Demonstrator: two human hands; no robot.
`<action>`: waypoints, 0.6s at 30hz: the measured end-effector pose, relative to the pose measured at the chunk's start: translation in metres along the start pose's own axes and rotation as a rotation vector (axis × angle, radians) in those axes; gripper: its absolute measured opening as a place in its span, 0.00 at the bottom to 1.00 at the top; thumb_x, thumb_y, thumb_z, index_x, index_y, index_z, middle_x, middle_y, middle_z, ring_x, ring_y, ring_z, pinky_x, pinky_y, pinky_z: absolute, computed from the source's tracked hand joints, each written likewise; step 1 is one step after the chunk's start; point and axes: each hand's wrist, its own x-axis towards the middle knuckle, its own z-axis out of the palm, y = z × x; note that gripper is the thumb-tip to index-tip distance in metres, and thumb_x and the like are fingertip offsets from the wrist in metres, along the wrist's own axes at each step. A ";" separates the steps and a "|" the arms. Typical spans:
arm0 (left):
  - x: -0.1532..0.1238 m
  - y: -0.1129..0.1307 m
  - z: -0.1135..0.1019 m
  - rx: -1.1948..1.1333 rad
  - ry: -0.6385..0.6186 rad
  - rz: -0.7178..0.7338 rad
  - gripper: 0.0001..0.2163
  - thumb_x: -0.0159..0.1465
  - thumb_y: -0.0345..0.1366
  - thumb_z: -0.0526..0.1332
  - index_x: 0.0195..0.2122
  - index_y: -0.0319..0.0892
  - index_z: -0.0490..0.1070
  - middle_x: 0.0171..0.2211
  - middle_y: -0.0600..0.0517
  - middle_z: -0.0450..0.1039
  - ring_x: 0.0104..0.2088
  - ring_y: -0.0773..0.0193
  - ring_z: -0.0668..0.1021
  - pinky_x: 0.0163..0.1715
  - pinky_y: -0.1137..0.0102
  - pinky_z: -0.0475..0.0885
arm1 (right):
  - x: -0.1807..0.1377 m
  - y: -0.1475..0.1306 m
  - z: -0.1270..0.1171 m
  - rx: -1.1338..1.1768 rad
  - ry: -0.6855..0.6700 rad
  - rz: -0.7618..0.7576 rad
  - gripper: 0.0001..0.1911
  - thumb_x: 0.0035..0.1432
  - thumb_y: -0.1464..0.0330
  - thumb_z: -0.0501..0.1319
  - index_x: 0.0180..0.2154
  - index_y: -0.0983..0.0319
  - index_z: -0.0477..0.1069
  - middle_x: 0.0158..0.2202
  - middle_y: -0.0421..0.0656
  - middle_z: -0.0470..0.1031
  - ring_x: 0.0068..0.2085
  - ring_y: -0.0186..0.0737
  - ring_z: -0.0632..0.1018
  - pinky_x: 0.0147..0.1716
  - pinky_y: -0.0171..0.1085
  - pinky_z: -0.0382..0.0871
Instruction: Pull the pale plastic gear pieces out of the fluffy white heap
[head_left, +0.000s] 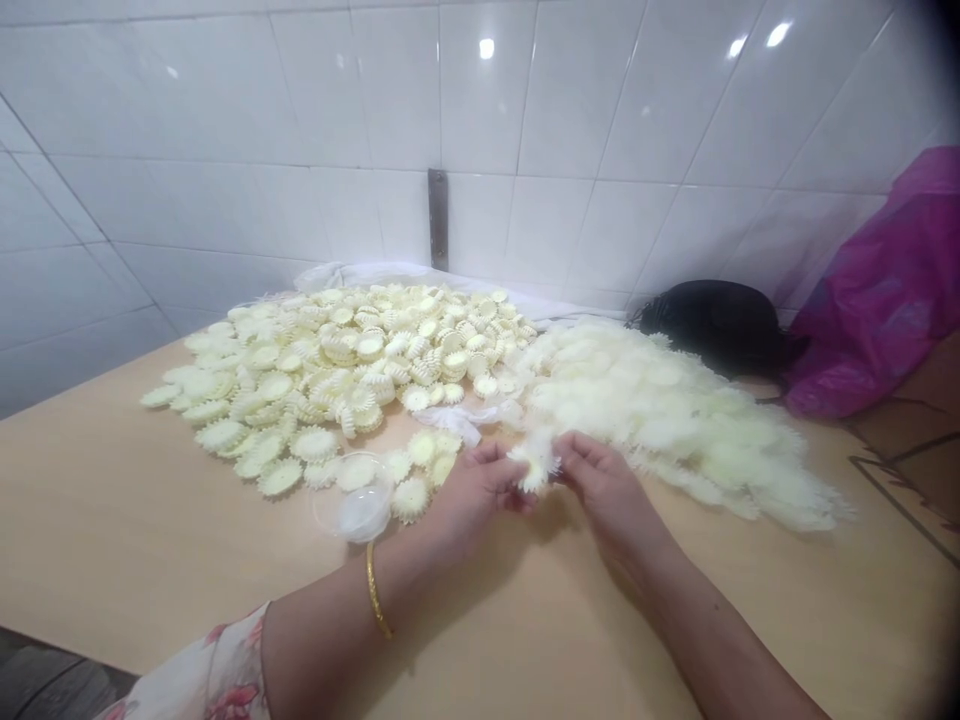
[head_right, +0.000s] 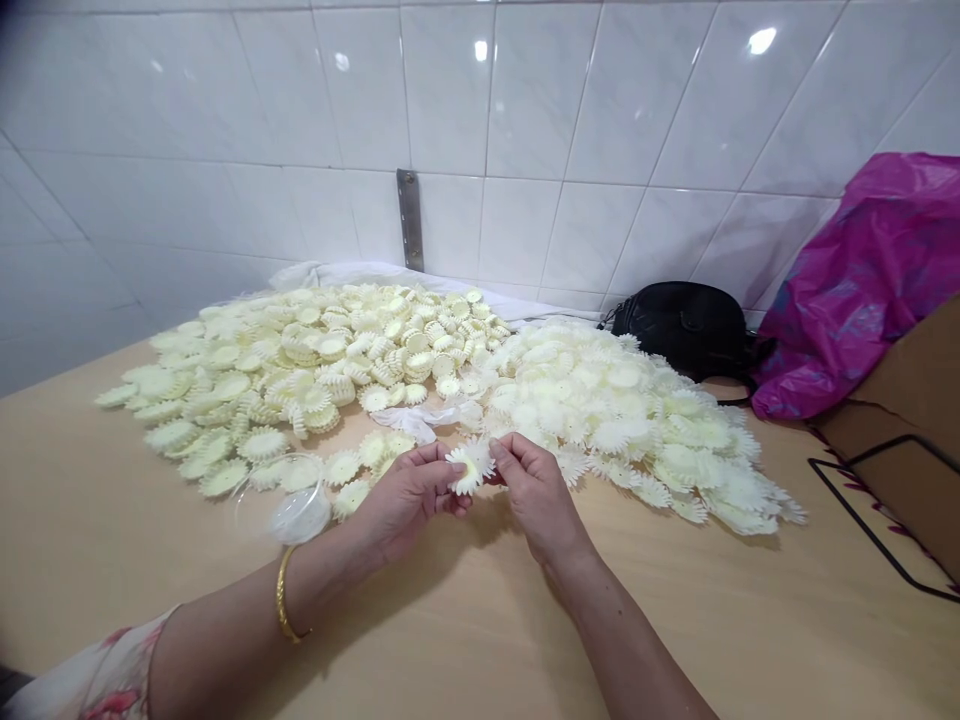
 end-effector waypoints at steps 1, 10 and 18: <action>-0.001 0.000 0.001 -0.007 0.032 -0.004 0.06 0.48 0.28 0.63 0.23 0.38 0.65 0.22 0.52 0.69 0.19 0.71 0.69 0.23 0.72 0.63 | -0.001 -0.001 0.001 -0.032 -0.011 -0.011 0.16 0.56 0.58 0.55 0.23 0.61 0.64 0.21 0.37 0.65 0.27 0.35 0.69 0.32 0.35 0.64; -0.006 0.002 0.010 -0.019 0.126 0.001 0.11 0.45 0.27 0.66 0.20 0.39 0.60 0.15 0.57 0.62 0.17 0.74 0.65 0.20 0.75 0.60 | -0.008 -0.013 0.008 -0.095 -0.162 0.010 0.12 0.49 0.61 0.63 0.26 0.62 0.66 0.24 0.38 0.72 0.30 0.38 0.74 0.32 0.35 0.66; -0.001 -0.002 -0.001 0.093 0.027 0.038 0.11 0.49 0.34 0.65 0.22 0.40 0.62 0.20 0.56 0.66 0.18 0.72 0.68 0.20 0.73 0.62 | 0.010 -0.005 -0.017 -0.029 0.232 -0.048 0.15 0.48 0.58 0.62 0.22 0.62 0.63 0.19 0.36 0.68 0.24 0.34 0.71 0.27 0.33 0.65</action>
